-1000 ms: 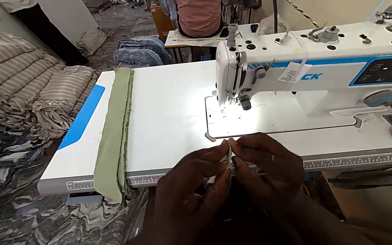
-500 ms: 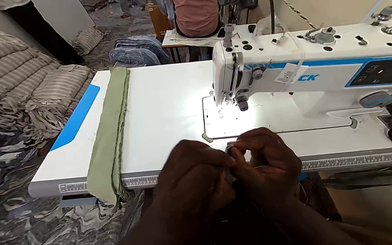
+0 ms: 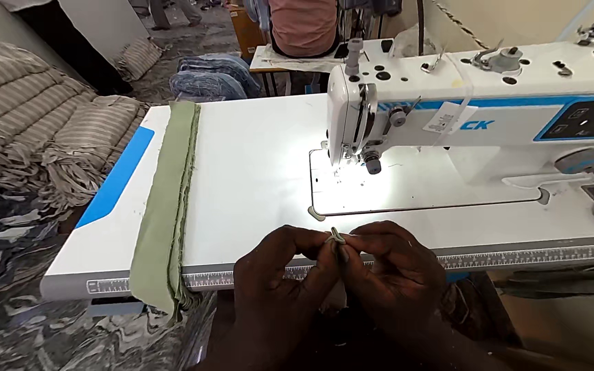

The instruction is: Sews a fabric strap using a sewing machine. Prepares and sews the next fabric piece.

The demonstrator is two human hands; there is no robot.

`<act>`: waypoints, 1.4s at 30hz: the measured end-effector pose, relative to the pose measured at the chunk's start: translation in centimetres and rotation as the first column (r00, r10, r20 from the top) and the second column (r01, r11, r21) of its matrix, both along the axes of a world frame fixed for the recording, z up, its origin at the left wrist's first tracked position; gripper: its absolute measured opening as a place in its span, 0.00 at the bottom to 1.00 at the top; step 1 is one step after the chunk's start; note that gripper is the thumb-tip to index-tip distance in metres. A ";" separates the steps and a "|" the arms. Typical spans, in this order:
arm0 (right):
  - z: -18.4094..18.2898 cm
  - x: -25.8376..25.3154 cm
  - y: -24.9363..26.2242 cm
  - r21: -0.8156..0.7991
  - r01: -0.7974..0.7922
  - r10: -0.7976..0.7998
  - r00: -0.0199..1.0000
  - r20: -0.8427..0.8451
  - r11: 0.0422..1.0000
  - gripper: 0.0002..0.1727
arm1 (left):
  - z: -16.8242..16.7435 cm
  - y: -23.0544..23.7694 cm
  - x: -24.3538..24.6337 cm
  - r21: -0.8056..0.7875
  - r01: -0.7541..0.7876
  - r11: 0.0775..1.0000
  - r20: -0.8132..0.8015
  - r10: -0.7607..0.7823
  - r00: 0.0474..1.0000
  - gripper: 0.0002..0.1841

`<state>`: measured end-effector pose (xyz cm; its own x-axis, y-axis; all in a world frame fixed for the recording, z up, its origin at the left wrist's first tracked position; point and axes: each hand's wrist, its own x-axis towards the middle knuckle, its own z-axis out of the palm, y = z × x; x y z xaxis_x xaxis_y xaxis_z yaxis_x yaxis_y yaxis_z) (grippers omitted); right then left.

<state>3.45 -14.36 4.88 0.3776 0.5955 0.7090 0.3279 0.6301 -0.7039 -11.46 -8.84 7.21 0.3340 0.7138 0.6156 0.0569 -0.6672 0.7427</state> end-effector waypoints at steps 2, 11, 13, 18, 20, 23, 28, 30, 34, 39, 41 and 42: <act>-0.1 -0.1 0.1 0.000 -0.018 0.018 1.000 -0.023 1.000 0.09 | -0.3 0.1 0.0 -0.008 0.002 1.000 0.008 -0.002 1.000 0.04; -1.8 0.4 0.1 0.070 0.264 -0.272 0.893 0.360 0.962 0.07 | -0.1 0.0 0.1 -0.187 0.107 0.976 0.001 -0.109 0.994 0.10; -2.0 0.6 0.3 0.046 0.207 -0.208 0.894 0.396 0.977 0.08 | 0.3 0.2 0.1 -0.277 0.134 0.951 0.028 -0.131 0.991 0.12; -1.7 1.3 1.0 -0.219 -0.034 0.027 0.999 -0.034 0.975 0.14 | -0.2 1.3 1.0 -0.428 0.166 0.888 0.120 -0.126 0.985 0.07; -1.4 2.1 1.5 -0.396 -0.071 0.019 0.991 -0.133 0.915 0.08 | -1.2 1.9 1.7 -0.396 0.134 0.909 -0.002 -0.147 0.989 0.07; -1.3 4.0 1.9 -0.586 -0.044 0.003 0.997 -0.071 0.809 0.06 | -1.9 4.2 2.5 -0.403 0.081 0.912 -0.374 -0.245 0.894 0.08; -4.1 4.5 2.7 -0.401 0.611 -0.275 0.722 0.634 0.682 0.12 | -3.8 9.0 7.6 -0.644 -0.029 0.765 -0.467 -0.363 0.807 0.09; -6.0 3.9 3.4 -0.420 0.650 -0.215 0.669 0.711 0.633 0.17 | -5.0 10.6 9.2 -0.577 -0.098 0.811 -0.577 -0.320 0.751 0.10; -7.0 6.7 5.0 -0.405 0.600 -0.073 0.615 0.785 0.690 0.15 | -5.4 11.3 9.1 -0.289 -0.129 0.949 -0.782 -0.156 0.604 0.11; -7.1 12.5 7.9 -0.352 0.343 0.085 0.600 0.795 0.871 0.19 | -8.5 8.1 5.7 0.213 0.118 0.970 -0.748 0.084 0.658 0.33; -7.2 12.5 7.8 -0.359 0.327 0.085 0.624 0.777 0.874 0.20 | -9.0 7.8 5.7 0.269 0.131 0.954 -0.756 0.125 0.643 0.33; -7.1 12.5 7.8 -0.358 0.335 0.081 0.623 0.778 0.872 0.20 | -9.0 7.8 5.8 0.275 0.133 0.952 -0.756 0.129 0.642 0.32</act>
<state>15.97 -6.58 -2.27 -0.0668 0.8924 0.4463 0.9128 0.2353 -0.3338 -5.69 -1.00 -1.75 0.7740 0.5521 0.3099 0.5085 -0.8337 0.2151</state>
